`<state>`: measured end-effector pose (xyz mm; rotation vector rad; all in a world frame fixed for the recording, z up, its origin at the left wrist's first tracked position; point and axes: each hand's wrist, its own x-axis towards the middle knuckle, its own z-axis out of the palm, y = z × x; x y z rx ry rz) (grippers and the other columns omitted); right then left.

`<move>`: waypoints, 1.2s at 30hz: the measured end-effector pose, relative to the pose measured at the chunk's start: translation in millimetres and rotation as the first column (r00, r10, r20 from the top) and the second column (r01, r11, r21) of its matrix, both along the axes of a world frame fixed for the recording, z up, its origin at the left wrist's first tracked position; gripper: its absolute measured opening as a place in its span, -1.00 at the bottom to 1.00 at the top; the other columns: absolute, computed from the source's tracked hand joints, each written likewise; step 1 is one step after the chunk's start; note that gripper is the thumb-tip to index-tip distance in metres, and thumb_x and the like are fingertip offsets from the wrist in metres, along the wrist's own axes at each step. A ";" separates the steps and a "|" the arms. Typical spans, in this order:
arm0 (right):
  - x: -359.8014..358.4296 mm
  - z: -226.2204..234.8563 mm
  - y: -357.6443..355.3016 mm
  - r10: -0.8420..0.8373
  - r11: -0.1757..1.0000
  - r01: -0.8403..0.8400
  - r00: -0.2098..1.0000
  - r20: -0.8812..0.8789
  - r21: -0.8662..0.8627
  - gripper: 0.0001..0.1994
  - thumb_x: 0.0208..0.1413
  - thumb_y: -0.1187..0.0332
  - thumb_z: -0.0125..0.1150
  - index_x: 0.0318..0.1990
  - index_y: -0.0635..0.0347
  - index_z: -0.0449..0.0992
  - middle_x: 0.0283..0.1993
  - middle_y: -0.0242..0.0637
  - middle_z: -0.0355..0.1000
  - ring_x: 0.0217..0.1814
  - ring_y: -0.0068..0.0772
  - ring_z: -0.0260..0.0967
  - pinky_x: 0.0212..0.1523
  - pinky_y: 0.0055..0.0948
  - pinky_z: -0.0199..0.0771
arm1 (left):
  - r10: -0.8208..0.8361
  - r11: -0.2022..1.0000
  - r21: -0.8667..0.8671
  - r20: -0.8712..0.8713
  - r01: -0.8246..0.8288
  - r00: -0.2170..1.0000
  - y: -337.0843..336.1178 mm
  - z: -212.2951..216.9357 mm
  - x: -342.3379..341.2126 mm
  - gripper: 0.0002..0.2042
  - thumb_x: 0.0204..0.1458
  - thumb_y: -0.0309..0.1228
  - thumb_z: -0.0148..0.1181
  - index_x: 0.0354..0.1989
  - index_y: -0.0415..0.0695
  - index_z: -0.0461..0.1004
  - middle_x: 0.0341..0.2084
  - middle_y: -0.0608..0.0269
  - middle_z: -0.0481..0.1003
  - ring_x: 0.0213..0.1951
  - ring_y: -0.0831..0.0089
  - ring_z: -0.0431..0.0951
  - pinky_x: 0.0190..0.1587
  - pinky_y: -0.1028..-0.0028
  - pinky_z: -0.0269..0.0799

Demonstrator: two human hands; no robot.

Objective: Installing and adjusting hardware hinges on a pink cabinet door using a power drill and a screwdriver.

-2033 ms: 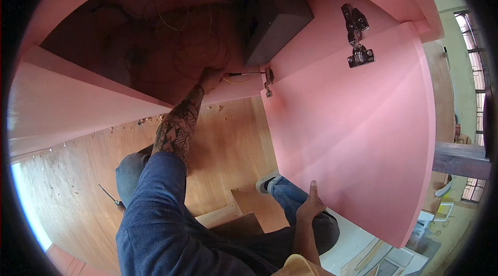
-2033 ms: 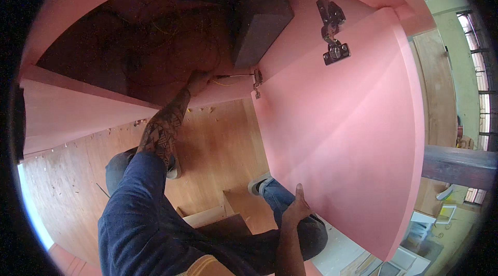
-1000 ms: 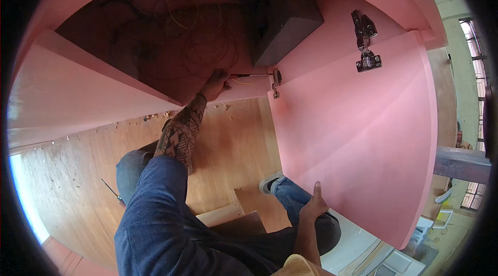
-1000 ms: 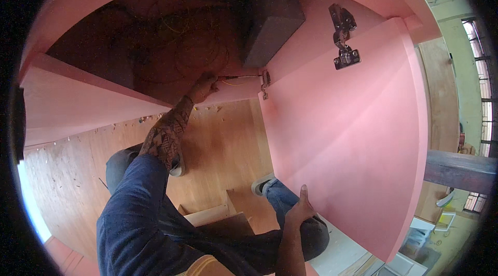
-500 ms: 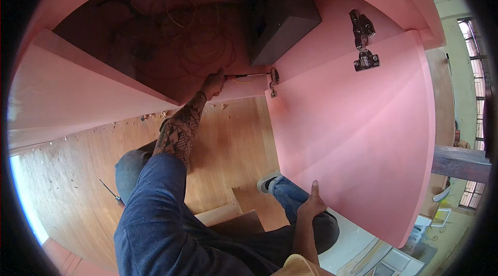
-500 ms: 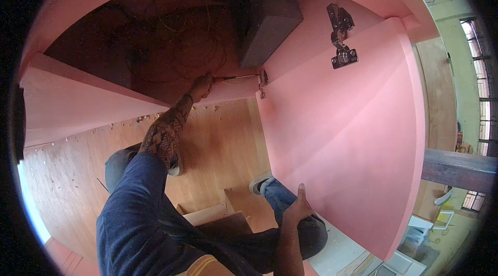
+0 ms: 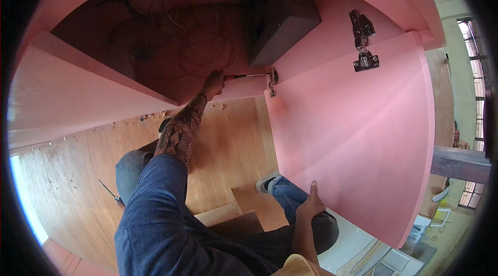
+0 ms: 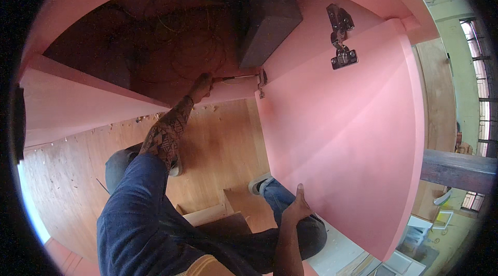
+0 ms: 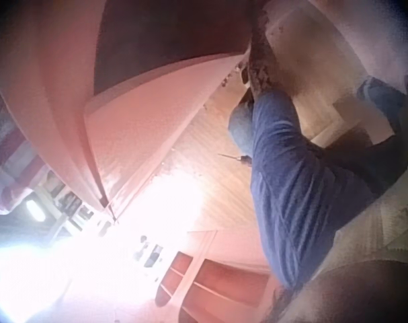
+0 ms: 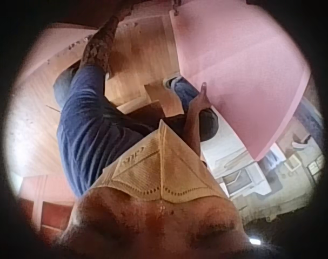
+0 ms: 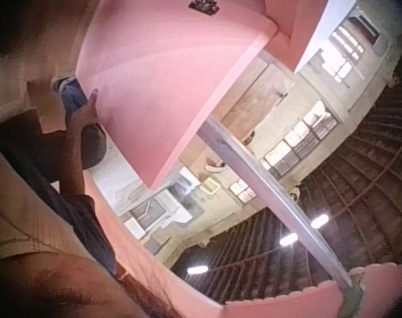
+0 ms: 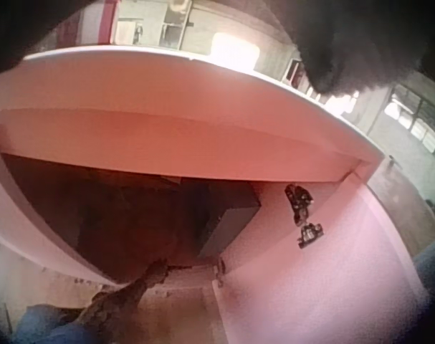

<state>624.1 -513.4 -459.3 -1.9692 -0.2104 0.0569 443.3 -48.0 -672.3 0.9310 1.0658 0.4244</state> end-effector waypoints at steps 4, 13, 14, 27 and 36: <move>-3.6 19.3 8.4 -0.004 1.000 0.004 0.997 -0.081 -0.008 -0.67 0.16 0.52 0.40 0.04 0.49 0.51 0.06 -0.13 0.52 0.03 -0.27 0.47 0.10 -0.29 0.51 | 0.045 0.995 0.083 0.055 -0.050 0.997 -1.7 13.5 12.0 -0.71 0.42 -0.13 -0.12 -0.16 -0.12 0.32 -0.49 0.35 0.38 -0.53 0.56 0.35 -0.61 0.45 0.34; -6.2 24.8 7.6 0.115 0.993 -0.115 0.993 -0.033 -0.006 -0.59 0.22 0.48 0.36 0.16 0.47 0.42 0.15 -0.10 0.47 0.14 -0.22 0.42 0.24 -0.25 0.42 | -0.067 0.981 0.167 -0.162 0.094 0.985 15.8 2.9 8.5 -0.69 0.38 -0.20 -0.09 -0.25 -0.21 0.37 -0.50 0.25 0.37 -0.53 0.43 0.40 -0.58 0.36 0.34; -5.3 25.5 6.4 0.111 0.994 -0.112 0.993 -0.028 -0.009 -0.59 0.22 0.48 0.36 0.16 0.47 0.42 0.15 -0.10 0.47 0.14 -0.22 0.42 0.24 -0.25 0.42 | -0.070 0.981 0.166 -0.156 0.096 0.985 14.4 2.4 11.8 -0.69 0.38 -0.20 -0.09 -0.25 -0.21 0.37 -0.50 0.25 0.37 -0.53 0.43 0.40 -0.58 0.36 0.34; -5.3 31.7 5.7 0.034 0.998 -0.035 0.999 -0.023 -0.044 -0.60 0.20 0.52 0.35 0.15 0.47 0.43 0.18 -0.11 0.45 0.16 -0.21 0.40 0.26 -0.23 0.40 | 0.190 0.822 0.533 0.077 -0.202 0.979 -0.7 -12.9 26.0 -0.73 0.38 -0.20 -0.03 -0.16 -0.18 0.37 -0.38 0.11 0.48 -0.42 0.40 0.51 -0.47 0.36 0.41; -2.2 28.2 3.5 0.095 0.992 -0.095 0.995 -0.005 -0.080 -0.60 0.19 0.56 0.34 0.16 0.46 0.42 0.16 -0.13 0.46 0.14 -0.22 0.42 0.24 -0.25 0.43 | 0.082 0.996 0.038 -0.037 -0.080 0.996 -19.4 8.8 22.5 -0.60 0.39 -0.02 -0.09 -0.33 -0.11 0.34 -0.46 0.30 0.37 -0.52 0.53 0.33 -0.52 0.44 0.36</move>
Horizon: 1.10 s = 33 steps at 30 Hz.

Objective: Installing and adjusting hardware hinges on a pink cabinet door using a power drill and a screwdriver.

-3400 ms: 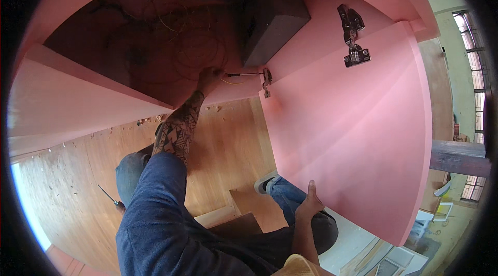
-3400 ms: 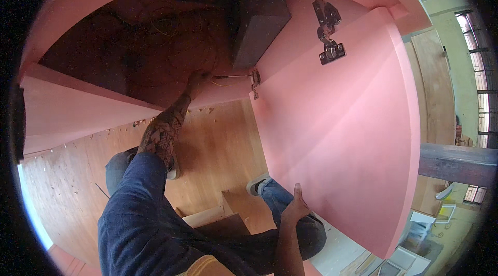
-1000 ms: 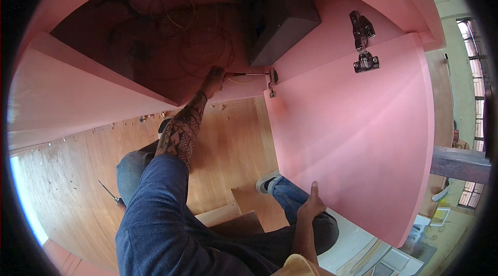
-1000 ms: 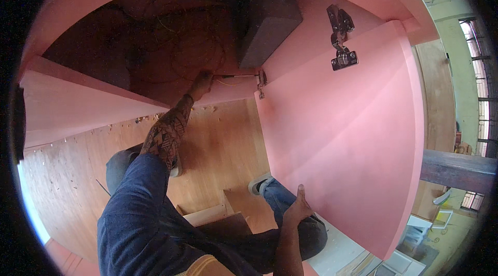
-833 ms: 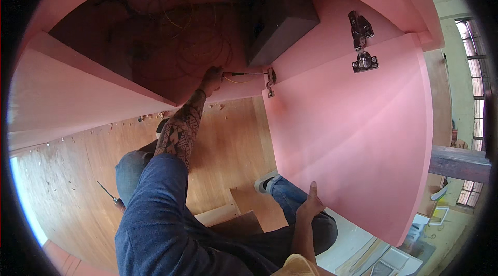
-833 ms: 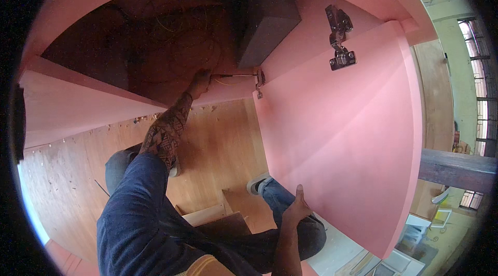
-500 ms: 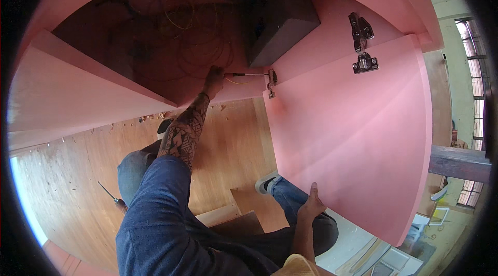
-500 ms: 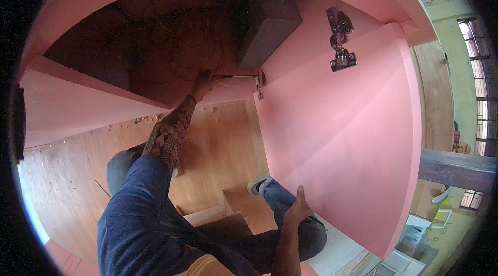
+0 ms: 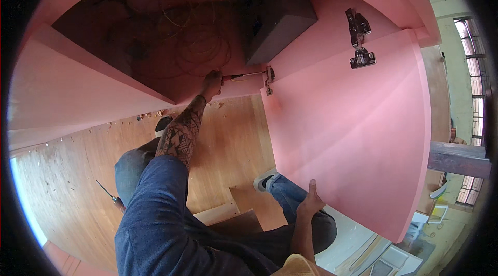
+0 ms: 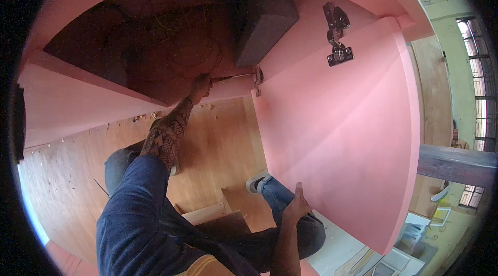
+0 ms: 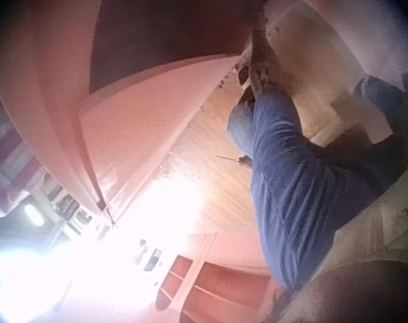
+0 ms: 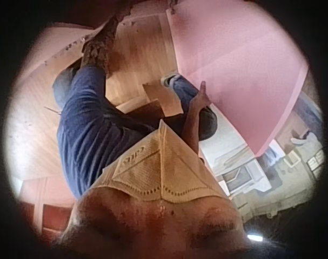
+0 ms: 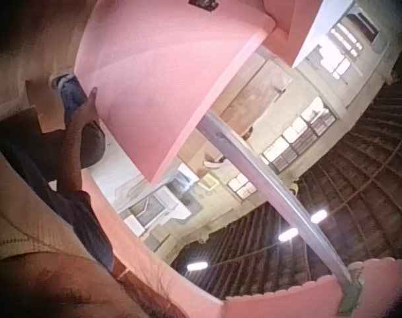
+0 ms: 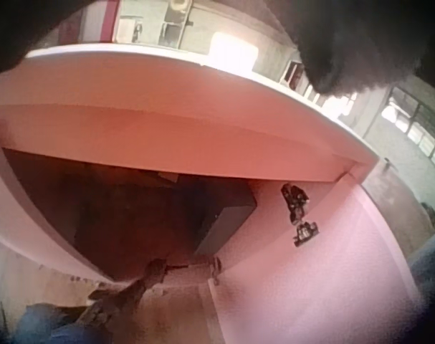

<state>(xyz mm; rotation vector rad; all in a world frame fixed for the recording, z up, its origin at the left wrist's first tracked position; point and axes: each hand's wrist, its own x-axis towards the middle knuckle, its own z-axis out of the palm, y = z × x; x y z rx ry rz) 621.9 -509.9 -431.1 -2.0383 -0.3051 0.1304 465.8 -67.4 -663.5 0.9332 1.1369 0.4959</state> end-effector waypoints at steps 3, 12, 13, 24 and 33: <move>-9.6 -12.8 12.3 0.045 0.994 -0.041 0.998 -0.039 0.100 -0.62 0.21 0.58 0.32 0.16 0.45 0.42 0.15 -0.14 0.46 0.14 -0.24 0.42 0.23 -0.27 0.44 | 0.019 0.938 0.346 -0.128 0.027 0.992 23.9 -32.4 -43.7 -0.62 0.38 -0.05 -0.10 -0.32 -0.12 0.33 -0.50 0.30 0.40 -0.55 0.49 0.37 -0.56 0.42 0.38; -0.9 -1.7 1.2 0.048 0.996 -0.050 0.998 0.036 0.076 -0.66 0.22 0.58 0.31 0.12 0.42 0.44 0.11 -0.17 0.47 0.11 -0.29 0.42 0.19 -0.32 0.44 | -0.077 0.989 0.115 -0.111 0.090 0.991 20.2 -14.2 2.6 -0.68 0.39 -0.09 -0.11 -0.13 -0.12 0.30 -0.28 0.27 0.39 -0.39 0.41 0.41 -0.49 0.37 0.43; -1.2 -1.3 1.4 0.024 0.997 -0.026 0.999 0.027 0.078 -0.67 0.22 0.57 0.31 0.11 0.43 0.44 0.10 -0.17 0.48 0.10 -0.29 0.42 0.19 -0.32 0.44 | -0.061 0.982 0.170 -0.148 0.086 0.987 20.2 -24.3 6.0 -0.68 0.39 -0.08 -0.11 -0.14 -0.11 0.31 -0.25 0.27 0.40 -0.34 0.39 0.43 -0.48 0.34 0.44; 6.3 -13.6 -10.5 0.022 0.999 -0.022 1.000 0.023 0.028 -0.60 0.21 0.56 0.32 0.17 0.44 0.39 0.15 -0.15 0.44 0.15 -0.26 0.41 0.18 -0.30 0.46 | 0.190 0.589 0.783 -0.375 0.200 0.907 36.0 -91.9 11.4 -0.67 0.32 -0.17 -0.09 -0.11 -0.18 0.49 -0.15 -0.11 0.50 -0.03 -0.12 0.51 -0.03 -0.03 0.38; -0.6 -7.7 -1.5 -0.035 0.997 0.034 0.999 0.003 0.075 -0.58 0.20 0.55 0.34 0.18 0.46 0.39 0.18 -0.12 0.44 0.17 -0.23 0.41 0.23 -0.28 0.44 | -0.028 0.955 0.293 -0.088 0.053 0.996 29.8 -35.4 -5.3 -0.74 0.32 -0.22 0.03 -0.11 -0.17 0.49 -0.26 0.12 0.58 -0.34 0.27 0.55 -0.29 0.33 0.53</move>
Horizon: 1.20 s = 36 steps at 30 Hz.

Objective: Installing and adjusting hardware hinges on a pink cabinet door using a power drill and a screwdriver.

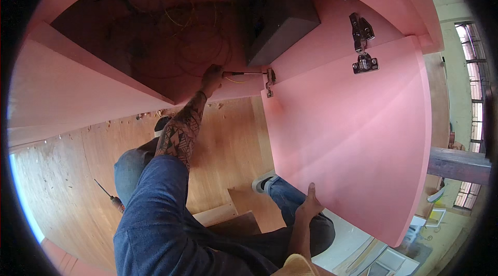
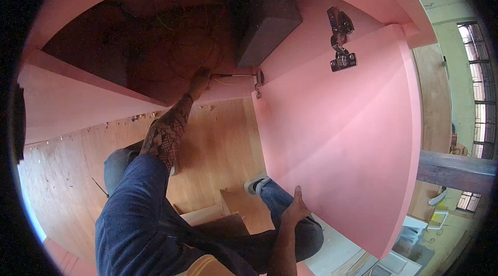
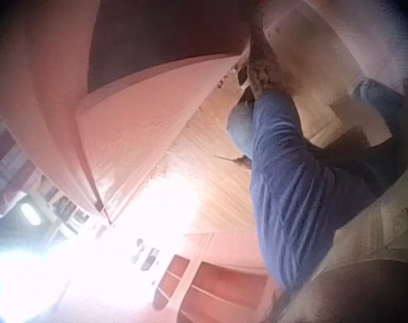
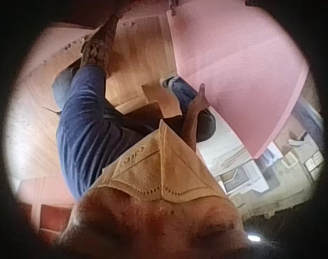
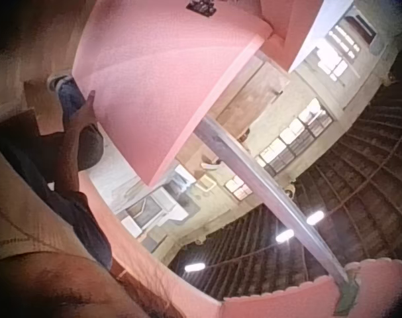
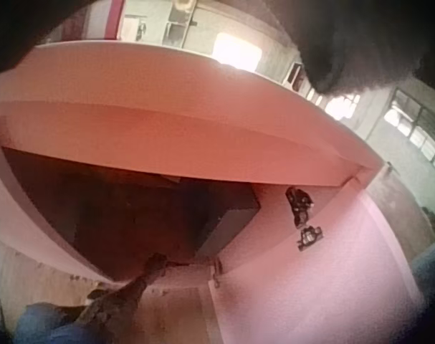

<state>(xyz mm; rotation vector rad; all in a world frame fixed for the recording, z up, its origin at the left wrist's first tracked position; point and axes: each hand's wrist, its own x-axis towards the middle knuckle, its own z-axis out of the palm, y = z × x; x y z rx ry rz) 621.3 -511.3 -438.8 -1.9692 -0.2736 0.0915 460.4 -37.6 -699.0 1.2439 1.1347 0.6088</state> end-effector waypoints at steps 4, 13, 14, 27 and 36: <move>-3.3 -3.7 3.5 -0.015 0.999 0.017 0.999 -0.049 0.036 -0.57 0.20 0.55 0.35 0.18 0.46 0.39 0.19 -0.12 0.44 0.19 -0.23 0.40 0.26 -0.27 0.42 | -0.070 0.954 -0.251 0.348 0.165 0.935 4.1 22.2 -31.0 -0.77 0.31 -0.32 0.07 -0.07 -0.24 0.48 -0.31 0.30 0.52 -0.38 0.60 0.46 -0.34 0.43 0.54; 0.9 -0.5 -1.1 0.057 0.997 -0.059 0.998 -0.037 -0.048 -0.57 0.20 0.60 0.32 0.20 0.42 0.38 0.20 -0.12 0.43 0.18 -0.24 0.40 0.27 -0.26 0.42 | -0.081 0.981 -0.133 0.383 0.142 0.920 -11.5 45.9 -29.7 -0.74 0.26 -0.34 0.21 -0.02 -0.27 0.55 -0.24 0.30 0.58 -0.24 0.58 0.54 -0.12 0.52 0.56; -0.6 -1.0 1.1 0.059 0.997 -0.061 0.997 -0.041 -0.045 -0.57 0.20 0.60 0.32 0.20 0.42 0.38 0.20 -0.12 0.43 0.18 -0.24 0.40 0.27 -0.26 0.42 | -0.080 0.981 -0.132 0.378 0.139 0.922 -9.5 46.1 -31.5 -0.74 0.26 -0.34 0.21 -0.02 -0.27 0.55 -0.24 0.30 0.58 -0.24 0.58 0.54 -0.12 0.52 0.56; -1.0 5.6 3.9 -0.023 0.999 0.019 0.997 -0.080 -0.051 -0.53 0.19 0.57 0.34 0.22 0.43 0.34 0.23 -0.09 0.41 0.23 -0.19 0.38 0.32 -0.23 0.36 | -0.165 0.750 0.573 -0.320 0.329 0.933 5.2 37.2 -16.7 -0.70 0.07 -0.14 0.43 -0.18 -0.10 0.68 -0.43 0.14 0.59 -0.36 0.38 0.59 -0.31 0.32 0.49; -0.4 7.4 3.4 0.031 0.998 -0.033 0.998 -0.050 -0.051 -0.49 0.18 0.56 0.35 0.25 0.43 0.33 0.27 -0.08 0.39 0.26 -0.19 0.36 0.34 -0.21 0.34 | -0.280 0.937 0.161 -0.188 0.311 0.941 1.3 51.1 -10.5 -0.70 0.08 -0.19 0.39 -0.10 -0.10 0.71 -0.41 0.09 0.65 -0.36 0.33 0.66 -0.22 0.32 0.53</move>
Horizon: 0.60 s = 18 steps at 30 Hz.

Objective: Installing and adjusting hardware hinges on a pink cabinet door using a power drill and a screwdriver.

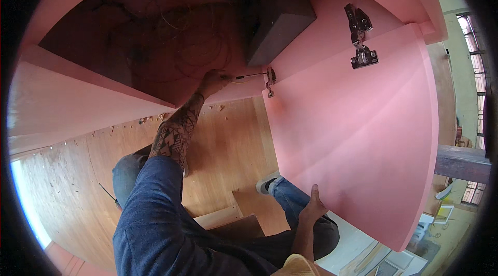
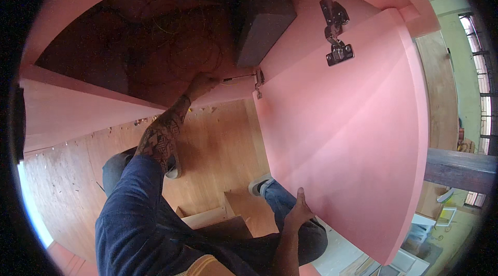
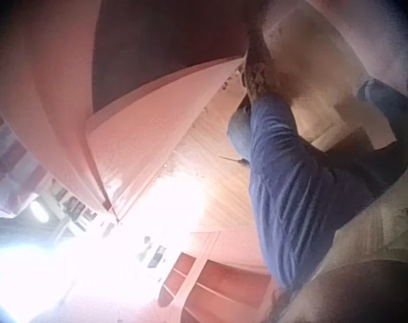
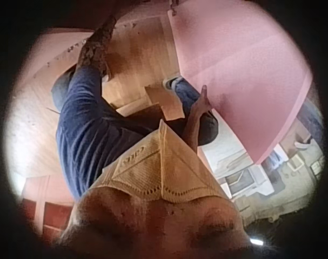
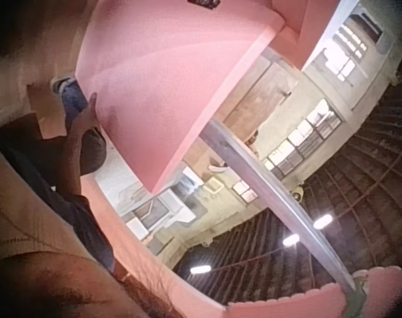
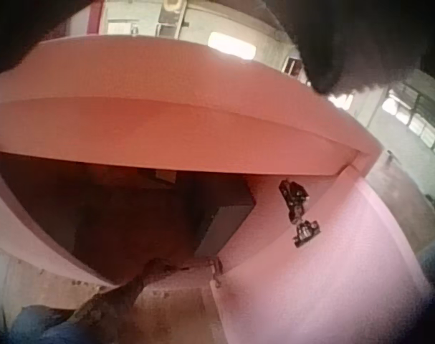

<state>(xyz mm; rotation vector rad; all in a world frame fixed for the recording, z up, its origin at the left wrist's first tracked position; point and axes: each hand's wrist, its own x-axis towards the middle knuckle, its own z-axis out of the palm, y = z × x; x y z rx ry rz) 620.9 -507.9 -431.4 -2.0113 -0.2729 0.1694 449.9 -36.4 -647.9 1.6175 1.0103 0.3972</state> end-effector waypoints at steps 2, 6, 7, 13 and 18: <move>-2.8 2.2 1.4 -0.014 1.000 0.014 1.000 -0.005 -0.011 -0.50 0.19 0.55 0.34 0.25 0.43 0.33 0.27 -0.08 0.38 0.26 -0.19 0.35 0.34 -0.20 0.33 | 0.018 0.984 -0.179 -0.011 -0.020 1.000 4.7 -1.9 -2.3 -0.69 0.08 -0.19 0.39 -0.10 -0.11 0.71 -0.42 0.09 0.65 -0.37 0.32 0.66 -0.22 0.32 0.53; -7.1 11.0 7.4 0.029 1.000 -0.029 0.999 -0.028 -0.010 -0.51 0.22 0.50 0.33 0.26 0.44 0.33 0.28 -0.06 0.38 0.27 -0.15 0.35 0.35 -0.19 0.32 | 0.023 0.948 0.317 -0.085 0.005 0.996 2.3 -17.1 -0.3 -0.68 0.11 -0.17 0.36 -0.11 -0.14 0.70 -0.34 0.07 0.64 -0.29 0.23 0.65 -0.16 0.28 0.53; -8.3 12.9 10.4 0.029 1.000 -0.029 0.999 -0.042 -0.010 -0.50 0.22 0.49 0.33 0.26 0.44 0.33 0.28 -0.05 0.38 0.27 -0.13 0.35 0.35 -0.19 0.31 | 0.070 0.871 0.491 -0.070 -0.027 0.995 0.4 -24.0 -1.0 -0.68 0.12 -0.16 0.35 -0.12 -0.15 0.69 -0.31 0.06 0.63 -0.26 0.19 0.65 -0.14 0.26 0.53; -2.1 6.6 6.3 -0.020 1.000 0.020 1.000 -0.004 -0.003 -0.50 0.20 0.49 0.34 0.25 0.45 0.35 0.27 -0.05 0.39 0.27 -0.13 0.34 0.36 -0.19 0.29 | 0.112 0.866 0.490 0.005 -0.100 0.994 -16.3 -23.5 12.5 -0.73 0.15 -0.19 0.34 -0.21 -0.16 0.64 -0.37 0.10 0.60 -0.30 0.27 0.62 -0.23 0.30 0.53; -12.6 13.5 19.0 -0.023 0.999 0.026 0.997 -0.069 0.041 -0.53 0.19 0.49 0.35 0.22 0.46 0.39 0.25 -0.05 0.42 0.23 -0.12 0.36 0.35 -0.20 0.30 | 0.298 0.821 -0.563 0.283 -0.094 0.912 24.1 -13.1 -10.3 -0.75 0.18 -0.17 0.35 -0.28 -0.12 0.65 -0.53 0.32 0.50 -0.50 0.55 0.48 -0.41 0.49 0.40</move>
